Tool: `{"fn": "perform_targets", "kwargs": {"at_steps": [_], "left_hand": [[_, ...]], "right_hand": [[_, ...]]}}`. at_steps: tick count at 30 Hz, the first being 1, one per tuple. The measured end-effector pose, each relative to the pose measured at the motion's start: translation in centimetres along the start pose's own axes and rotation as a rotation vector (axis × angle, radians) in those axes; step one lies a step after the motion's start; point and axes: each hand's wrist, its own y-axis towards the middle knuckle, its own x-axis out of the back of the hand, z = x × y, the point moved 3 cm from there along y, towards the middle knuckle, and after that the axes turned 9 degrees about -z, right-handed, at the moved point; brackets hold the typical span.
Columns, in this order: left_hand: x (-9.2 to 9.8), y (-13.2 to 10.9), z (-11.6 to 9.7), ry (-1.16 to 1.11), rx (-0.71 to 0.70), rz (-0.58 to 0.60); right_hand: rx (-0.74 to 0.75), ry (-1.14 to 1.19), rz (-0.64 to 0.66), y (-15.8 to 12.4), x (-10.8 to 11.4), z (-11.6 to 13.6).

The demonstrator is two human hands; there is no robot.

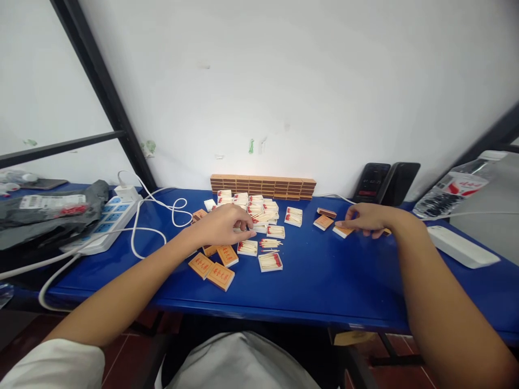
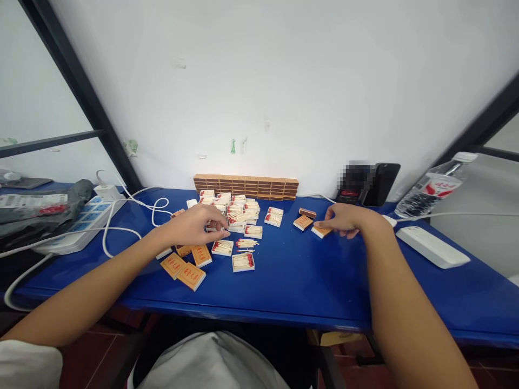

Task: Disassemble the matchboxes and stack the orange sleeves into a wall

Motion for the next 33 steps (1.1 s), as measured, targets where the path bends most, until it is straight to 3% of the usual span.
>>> {"fn": "perform_targets", "kwargs": {"at_steps": [7,13,19,21,26,33], "left_hand": [[-0.1,-0.1,-0.1,0.000,0.006,0.017],[-0.2,0.0,0.0,0.055,-0.007,-0.017],[-0.5,-0.1,-0.6,0.116,-0.051,-0.220],[-0.9,-0.2,-1.2,0.146,-0.096,-0.253],[-2.5,-0.5,-2.6,0.223,-0.180,-0.366],[-3.1,-0.6,-3.0,0.226,-0.176,-0.478]], "right_hand": [[-0.017,0.077,0.107,-1.2,-0.9,1.3],[0.075,0.005,0.145,-2.4,-0.9,2.8],[0.475,0.347,0.128,-7.1,-0.8,9.3],[0.572,0.480,0.071,-8.2,-1.7,11.6],[0.608,0.728,-0.015,-9.1,-5.5,15.1],[0.575,0.847,-0.082,-9.3,-7.9,16.3]]}}
